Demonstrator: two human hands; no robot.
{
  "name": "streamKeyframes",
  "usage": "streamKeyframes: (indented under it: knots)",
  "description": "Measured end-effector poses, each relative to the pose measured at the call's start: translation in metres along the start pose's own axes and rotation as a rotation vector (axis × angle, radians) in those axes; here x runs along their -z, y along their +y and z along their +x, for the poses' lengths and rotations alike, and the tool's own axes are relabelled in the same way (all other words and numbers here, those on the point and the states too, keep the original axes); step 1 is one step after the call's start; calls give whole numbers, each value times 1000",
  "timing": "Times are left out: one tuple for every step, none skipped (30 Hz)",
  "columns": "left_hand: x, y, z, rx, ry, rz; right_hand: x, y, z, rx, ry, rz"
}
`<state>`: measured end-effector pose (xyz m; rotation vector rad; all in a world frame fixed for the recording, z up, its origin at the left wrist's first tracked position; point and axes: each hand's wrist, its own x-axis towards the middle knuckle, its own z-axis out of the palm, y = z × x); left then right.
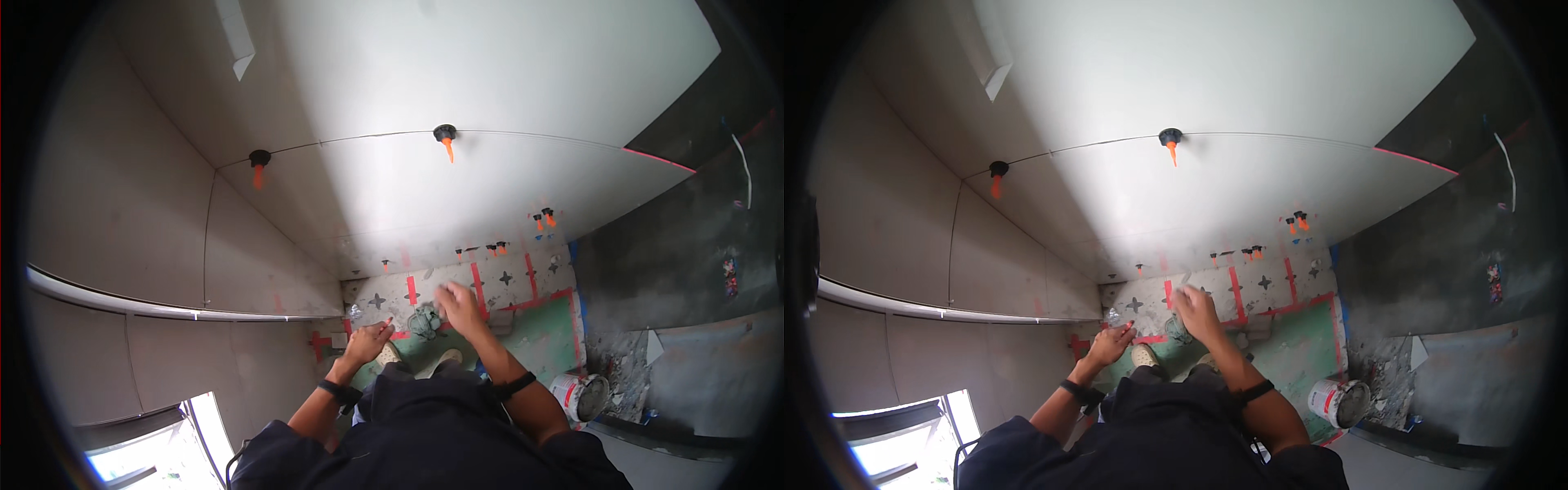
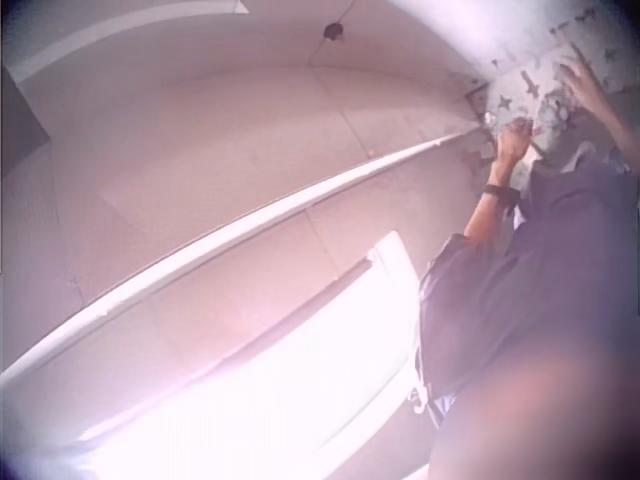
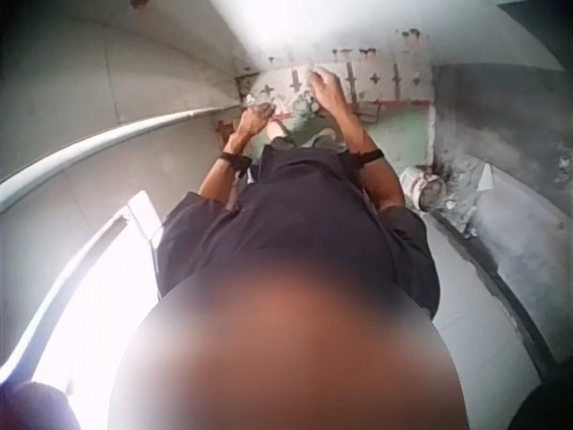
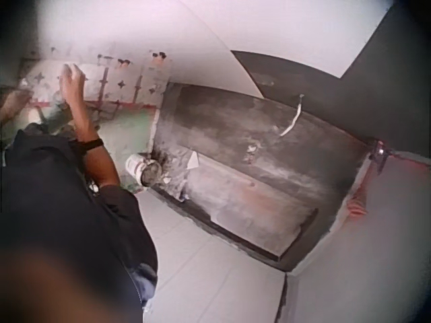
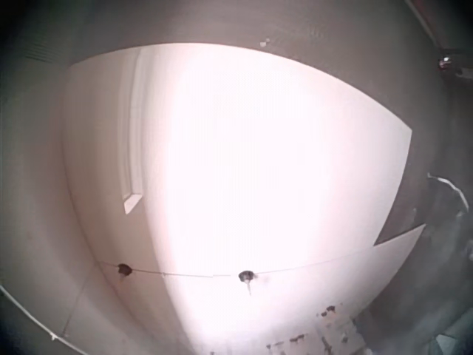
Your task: Installing ceramic tiles on a wall and using leveling spacers.
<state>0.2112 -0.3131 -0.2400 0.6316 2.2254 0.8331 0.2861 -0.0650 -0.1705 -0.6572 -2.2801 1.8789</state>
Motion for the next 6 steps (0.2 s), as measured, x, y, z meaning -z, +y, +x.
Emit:
streamKeyframes:
  knots:
    - [-8, -2, 5, -92, 35, 8, -3, -16, 12, 42, 23, 62]
    - [-16, -4, 5, -180, 59, 15, -6, -33, 24, 30, 17, 113]
    - [-16, 7, 9, -112, 6, 44, -5, -46, 31, 9, 26, 161]
    - [-17, 7, 11, -102, 0, 73, -8, -56, 35, 78, 10, 196]
    - [-19, 4, 14, -69, -20, 72, -9, -59, 36, 147, 1, 225]
    - [-18, -3, 15, -32, -39, 71, -11, -50, 37, 137, -37, 239]
